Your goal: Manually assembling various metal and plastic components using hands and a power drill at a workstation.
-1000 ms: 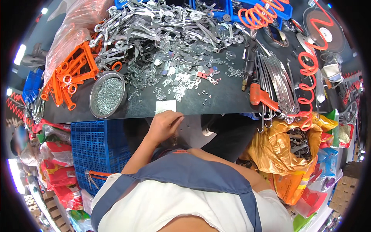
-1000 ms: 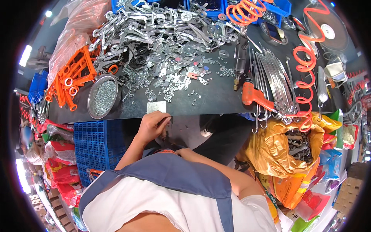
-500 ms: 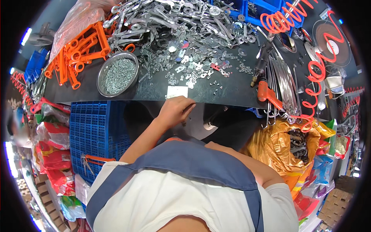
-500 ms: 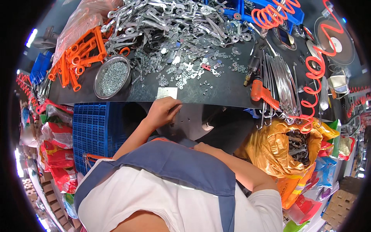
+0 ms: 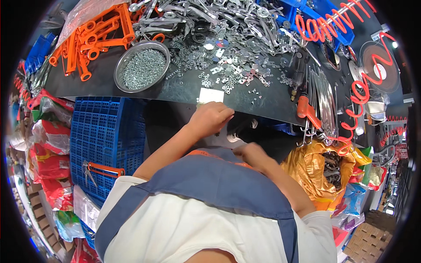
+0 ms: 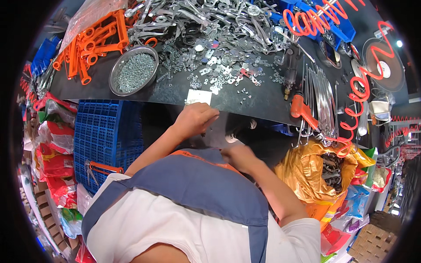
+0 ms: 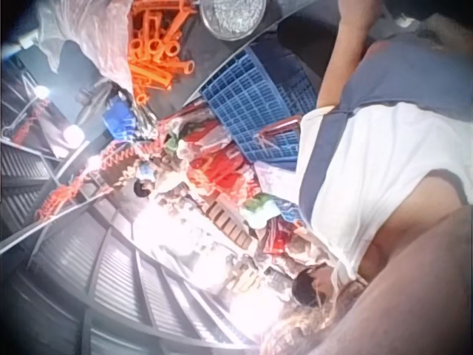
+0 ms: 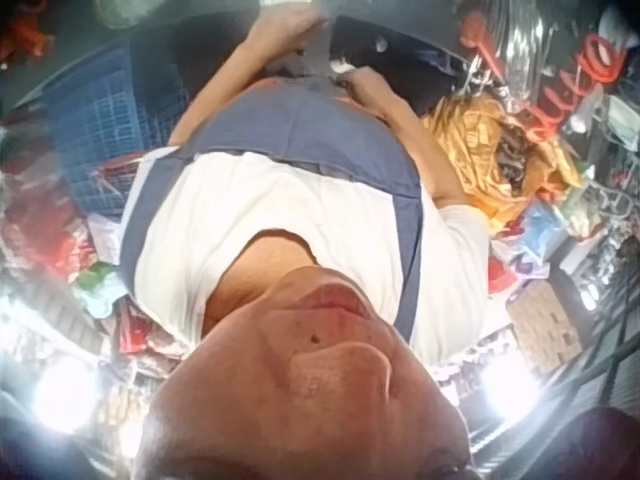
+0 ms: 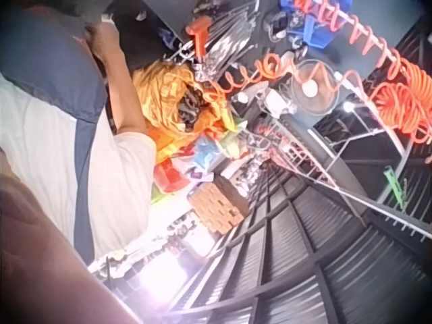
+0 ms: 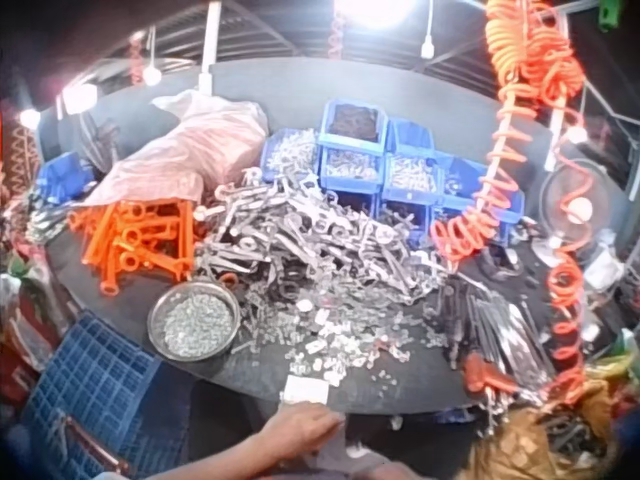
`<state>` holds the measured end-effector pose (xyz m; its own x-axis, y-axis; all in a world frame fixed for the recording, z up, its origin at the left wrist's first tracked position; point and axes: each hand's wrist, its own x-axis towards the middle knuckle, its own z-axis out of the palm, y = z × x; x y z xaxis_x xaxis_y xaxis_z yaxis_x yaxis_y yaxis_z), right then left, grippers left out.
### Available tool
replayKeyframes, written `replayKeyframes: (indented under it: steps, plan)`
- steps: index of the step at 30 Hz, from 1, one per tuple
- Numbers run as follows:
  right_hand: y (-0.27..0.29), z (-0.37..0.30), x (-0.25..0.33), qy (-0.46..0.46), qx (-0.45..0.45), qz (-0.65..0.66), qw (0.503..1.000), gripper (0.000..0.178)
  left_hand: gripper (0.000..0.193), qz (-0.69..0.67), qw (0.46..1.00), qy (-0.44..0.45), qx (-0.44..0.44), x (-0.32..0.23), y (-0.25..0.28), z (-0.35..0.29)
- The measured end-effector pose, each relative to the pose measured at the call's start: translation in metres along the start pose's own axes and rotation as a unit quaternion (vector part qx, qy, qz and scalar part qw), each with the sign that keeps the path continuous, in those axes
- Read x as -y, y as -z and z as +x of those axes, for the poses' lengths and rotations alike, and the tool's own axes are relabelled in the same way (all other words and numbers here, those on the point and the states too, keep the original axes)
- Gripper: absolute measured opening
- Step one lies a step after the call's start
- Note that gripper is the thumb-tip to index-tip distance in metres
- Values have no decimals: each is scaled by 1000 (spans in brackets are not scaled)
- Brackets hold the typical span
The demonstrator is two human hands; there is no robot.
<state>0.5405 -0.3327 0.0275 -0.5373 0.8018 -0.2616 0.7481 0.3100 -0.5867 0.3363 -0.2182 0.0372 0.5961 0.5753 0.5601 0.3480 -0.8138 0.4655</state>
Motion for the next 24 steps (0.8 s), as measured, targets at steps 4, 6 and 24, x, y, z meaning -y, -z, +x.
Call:
replayKeyframes:
  steps: [4,6,24]
  plan:
    - [51,27,-27,-182,-424,141,876,16,9,1,1000,-1,17,2,2,-4]
    - [55,41,-51,-163,-445,95,876,34,15,1,1000,-3,-3,3,0,0]
    - [73,125,-58,-189,-381,15,905,36,11,-81,997,-7,3,-10,-15,-9]
